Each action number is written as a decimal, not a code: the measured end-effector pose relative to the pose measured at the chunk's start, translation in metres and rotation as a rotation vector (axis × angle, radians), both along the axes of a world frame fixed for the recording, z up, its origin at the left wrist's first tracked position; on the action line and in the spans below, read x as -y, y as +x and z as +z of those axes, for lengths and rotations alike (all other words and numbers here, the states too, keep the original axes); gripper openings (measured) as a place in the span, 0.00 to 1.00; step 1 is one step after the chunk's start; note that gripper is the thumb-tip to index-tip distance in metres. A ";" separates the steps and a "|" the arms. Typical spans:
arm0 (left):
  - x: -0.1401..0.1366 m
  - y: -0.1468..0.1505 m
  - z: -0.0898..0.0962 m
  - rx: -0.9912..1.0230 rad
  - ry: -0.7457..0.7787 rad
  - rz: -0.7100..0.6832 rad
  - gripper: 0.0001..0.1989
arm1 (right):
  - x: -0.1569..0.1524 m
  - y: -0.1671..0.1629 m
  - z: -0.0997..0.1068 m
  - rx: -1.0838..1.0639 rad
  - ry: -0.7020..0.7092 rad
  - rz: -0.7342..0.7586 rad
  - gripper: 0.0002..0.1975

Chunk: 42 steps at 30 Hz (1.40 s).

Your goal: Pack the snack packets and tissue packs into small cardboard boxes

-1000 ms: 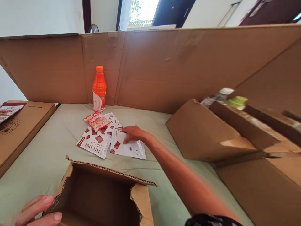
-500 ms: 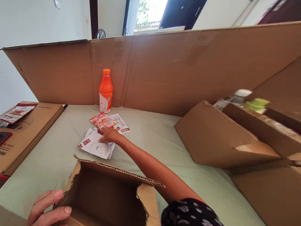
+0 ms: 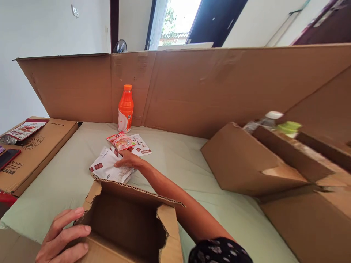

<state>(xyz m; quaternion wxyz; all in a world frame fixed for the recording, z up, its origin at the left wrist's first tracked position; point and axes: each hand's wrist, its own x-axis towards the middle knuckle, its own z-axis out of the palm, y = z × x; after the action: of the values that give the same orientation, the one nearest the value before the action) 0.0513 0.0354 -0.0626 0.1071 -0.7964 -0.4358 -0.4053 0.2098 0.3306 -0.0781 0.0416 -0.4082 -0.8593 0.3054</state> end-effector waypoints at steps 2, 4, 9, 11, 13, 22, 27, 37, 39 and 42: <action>0.000 -0.001 0.003 -0.027 0.019 -0.024 0.12 | 0.009 0.011 0.021 -0.017 0.059 -0.002 0.13; 0.001 -0.003 0.009 -0.063 0.011 -0.047 0.11 | 0.018 0.034 0.042 0.000 0.123 -0.030 0.16; -0.003 -0.007 0.036 -0.152 -0.109 -0.081 0.17 | 0.047 0.096 0.056 0.188 0.206 -0.152 0.22; -0.007 -0.007 0.045 -0.197 -0.144 -0.090 0.17 | 0.062 0.104 0.048 0.256 0.191 -0.152 0.17; -0.009 -0.006 0.052 -0.242 -0.172 -0.076 0.17 | 0.073 0.105 0.040 0.279 0.182 -0.139 0.09; -0.003 0.003 0.046 -0.257 -0.195 0.083 0.14 | 0.107 0.153 0.105 -0.406 0.508 -0.566 0.09; -0.004 0.011 0.041 -0.188 -0.179 0.117 0.10 | 0.169 0.143 0.131 -1.040 0.476 -0.543 0.12; -0.006 0.021 0.036 -0.192 -0.143 0.187 0.07 | 0.188 0.068 0.090 0.471 0.355 0.228 0.13; -0.003 0.022 0.039 -0.208 -0.154 0.191 0.07 | 0.188 0.059 0.090 0.499 0.309 0.310 0.14; 0.007 0.024 0.049 -0.228 -0.131 0.175 0.11 | 0.187 0.061 0.095 0.476 0.200 0.379 0.12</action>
<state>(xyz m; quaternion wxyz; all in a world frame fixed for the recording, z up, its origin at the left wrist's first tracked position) 0.0753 0.0284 -0.0135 0.1388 -0.8017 -0.5139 -0.2720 0.2709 0.1437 0.0167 -0.1786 -0.2946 -0.9314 0.1177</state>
